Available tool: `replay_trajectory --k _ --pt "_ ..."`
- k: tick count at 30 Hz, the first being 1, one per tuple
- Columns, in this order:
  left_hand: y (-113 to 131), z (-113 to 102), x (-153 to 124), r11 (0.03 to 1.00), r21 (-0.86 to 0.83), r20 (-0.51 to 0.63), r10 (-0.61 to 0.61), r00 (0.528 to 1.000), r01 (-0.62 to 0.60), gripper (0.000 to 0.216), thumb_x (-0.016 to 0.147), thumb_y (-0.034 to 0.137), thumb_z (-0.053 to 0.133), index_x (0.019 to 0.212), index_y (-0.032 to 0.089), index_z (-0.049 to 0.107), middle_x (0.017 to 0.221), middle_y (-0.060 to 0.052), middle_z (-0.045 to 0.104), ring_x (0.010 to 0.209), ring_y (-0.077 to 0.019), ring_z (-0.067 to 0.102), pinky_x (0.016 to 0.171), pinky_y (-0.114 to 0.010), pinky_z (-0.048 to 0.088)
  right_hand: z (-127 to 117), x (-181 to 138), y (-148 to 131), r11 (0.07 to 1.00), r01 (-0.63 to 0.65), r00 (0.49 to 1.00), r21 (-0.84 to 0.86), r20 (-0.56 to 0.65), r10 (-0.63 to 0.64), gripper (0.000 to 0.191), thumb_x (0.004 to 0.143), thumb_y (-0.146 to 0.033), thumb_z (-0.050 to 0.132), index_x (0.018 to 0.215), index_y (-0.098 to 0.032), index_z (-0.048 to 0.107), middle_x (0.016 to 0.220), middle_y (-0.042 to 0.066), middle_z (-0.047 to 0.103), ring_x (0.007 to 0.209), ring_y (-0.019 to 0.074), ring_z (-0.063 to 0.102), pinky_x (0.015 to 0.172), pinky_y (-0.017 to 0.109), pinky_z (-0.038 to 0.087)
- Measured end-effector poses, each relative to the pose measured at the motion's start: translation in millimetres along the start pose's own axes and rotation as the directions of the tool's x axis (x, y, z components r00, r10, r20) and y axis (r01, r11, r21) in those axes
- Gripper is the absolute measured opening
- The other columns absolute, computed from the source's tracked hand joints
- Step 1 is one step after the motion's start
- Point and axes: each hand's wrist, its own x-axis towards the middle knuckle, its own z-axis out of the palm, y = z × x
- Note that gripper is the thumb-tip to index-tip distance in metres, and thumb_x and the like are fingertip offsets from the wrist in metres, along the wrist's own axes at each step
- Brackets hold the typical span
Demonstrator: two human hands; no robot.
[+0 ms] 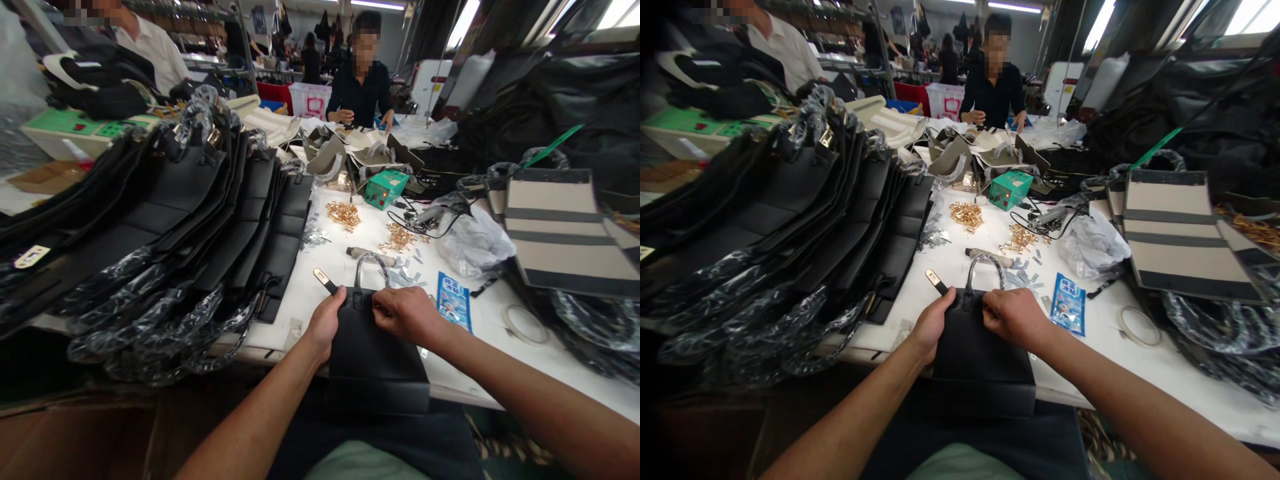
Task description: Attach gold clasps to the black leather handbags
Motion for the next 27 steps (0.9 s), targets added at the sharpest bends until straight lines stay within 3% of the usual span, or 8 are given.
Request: replay_trajectory --k 4,11,23,27 --pt "1 0 1 1.000 0.004 -0.012 -0.011 1.000 0.011 0.047 0.086 0.050 0.065 0.112 0.011 0.072 0.093 -0.013 0.078 0.094 -0.0293 0.074 0.093 -0.042 0.055 -2 2 -1 0.995 -0.074 0.997 0.067 0.004 0.074 0.008 0.077 -0.019 0.056 0.077 -0.023 0.063 0.073 -0.002 0.070 0.064 0.0139 0.063 0.060 0.027 0.030" --pt "2 -1 2 1.000 0.007 -0.017 -0.007 1.000 0.007 0.049 0.086 0.051 0.065 0.113 0.011 0.071 0.094 -0.014 0.078 0.095 -0.0304 0.073 0.096 -0.045 0.053 -7 4 1 0.928 -0.249 0.967 0.278 0.120 0.223 0.015 0.079 -0.026 0.058 0.092 -0.024 0.066 0.078 -0.001 0.072 0.069 0.0163 0.067 0.064 0.024 0.042" --pt "2 -3 4 0.998 -0.054 -0.005 -0.012 1.000 0.012 0.046 0.085 0.048 0.068 0.110 0.010 0.071 0.092 -0.014 0.078 0.093 -0.0308 0.073 0.093 -0.045 0.054 -4 16 1 0.983 -0.134 0.983 0.125 0.142 0.115 0.009 0.074 -0.020 0.057 0.079 -0.022 0.065 0.066 -0.002 0.064 0.059 0.0139 0.056 0.058 0.025 0.034" --pt "2 -3 4 0.998 -0.057 0.018 -0.034 0.999 0.035 0.048 0.085 0.050 0.067 0.113 0.011 0.071 0.094 -0.013 0.078 0.096 -0.0310 0.073 0.096 -0.046 0.053 -10 15 6 0.927 -0.198 0.969 0.320 0.207 0.135 0.010 0.082 -0.023 0.060 0.086 -0.022 0.069 0.075 -0.001 0.069 0.067 0.0143 0.062 0.062 0.024 0.041"
